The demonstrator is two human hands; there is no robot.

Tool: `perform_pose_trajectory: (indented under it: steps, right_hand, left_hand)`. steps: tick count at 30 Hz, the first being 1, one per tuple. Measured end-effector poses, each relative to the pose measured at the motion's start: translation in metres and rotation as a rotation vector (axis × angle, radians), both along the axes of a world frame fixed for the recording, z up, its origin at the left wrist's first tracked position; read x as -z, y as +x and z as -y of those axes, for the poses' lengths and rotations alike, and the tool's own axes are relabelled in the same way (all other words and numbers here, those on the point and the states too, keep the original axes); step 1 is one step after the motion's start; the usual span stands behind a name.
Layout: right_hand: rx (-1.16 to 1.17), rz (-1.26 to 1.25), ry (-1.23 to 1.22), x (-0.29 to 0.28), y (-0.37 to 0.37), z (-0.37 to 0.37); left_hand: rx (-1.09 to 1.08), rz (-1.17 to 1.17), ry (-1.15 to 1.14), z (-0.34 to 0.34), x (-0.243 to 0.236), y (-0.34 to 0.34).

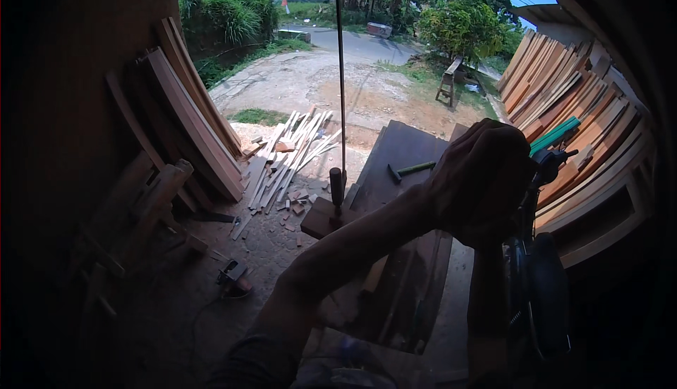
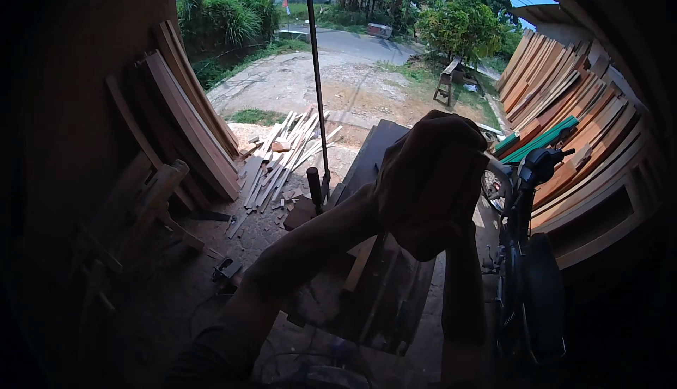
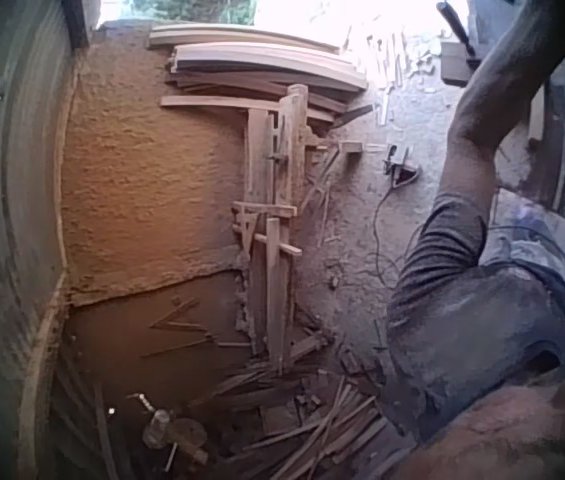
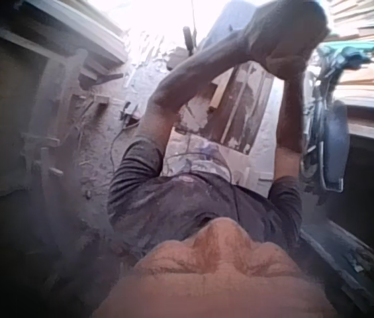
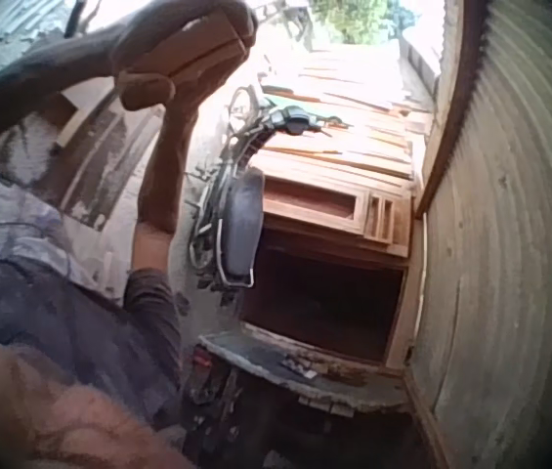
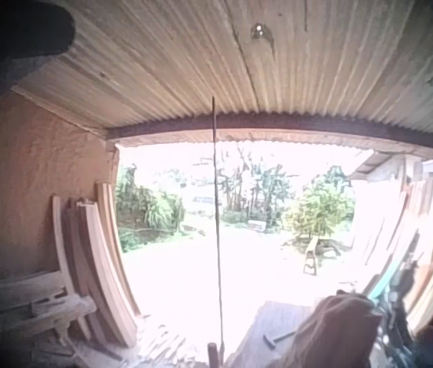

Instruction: The person processes pieces of wood by hand and using tools. They hold and inspect wooden boards, use a hand plane to smooth a wooden beam, and then use a pencil and square to mark a piece of wood placed in a clamp.

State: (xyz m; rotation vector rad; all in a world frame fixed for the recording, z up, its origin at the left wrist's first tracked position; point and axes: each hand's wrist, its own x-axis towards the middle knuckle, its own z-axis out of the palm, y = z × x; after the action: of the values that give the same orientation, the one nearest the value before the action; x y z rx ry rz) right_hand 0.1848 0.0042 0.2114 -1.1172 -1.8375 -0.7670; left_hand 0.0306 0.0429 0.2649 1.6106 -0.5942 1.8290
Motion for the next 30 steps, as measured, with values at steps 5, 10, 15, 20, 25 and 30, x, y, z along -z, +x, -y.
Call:
perform_pose_trajectory:
  steps: [5,10,15,20,25,30]
  right_hand:
    - [-0.25,0.024,-0.293,0.118,-0.102,0.087]
    - [-0.481,-0.352,-0.678,0.214,-0.193,0.169]
    - [-0.61,-0.443,-1.216,0.252,-0.254,0.186]
    - [-0.774,-0.897,-1.92,0.254,-0.292,0.187]
    - [-1.032,-0.994,-2.153,0.274,-0.336,0.188]
    - [-1.208,-0.814,-2.231,0.294,-0.362,0.2]
  left_hand:
    - [0.438,-0.067,-0.728,0.069,0.102,-0.136]
    - [0.16,-0.092,-1.311,0.129,0.213,-0.207]
    - [0.043,-0.43,-1.504,0.215,0.355,-0.264]
    - [-0.074,-0.163,-1.59,0.256,0.359,-0.29]
    - [-0.161,-0.052,-1.768,0.289,0.367,-0.336]
    - [-0.388,0.159,-1.788,0.331,0.382,-0.34]
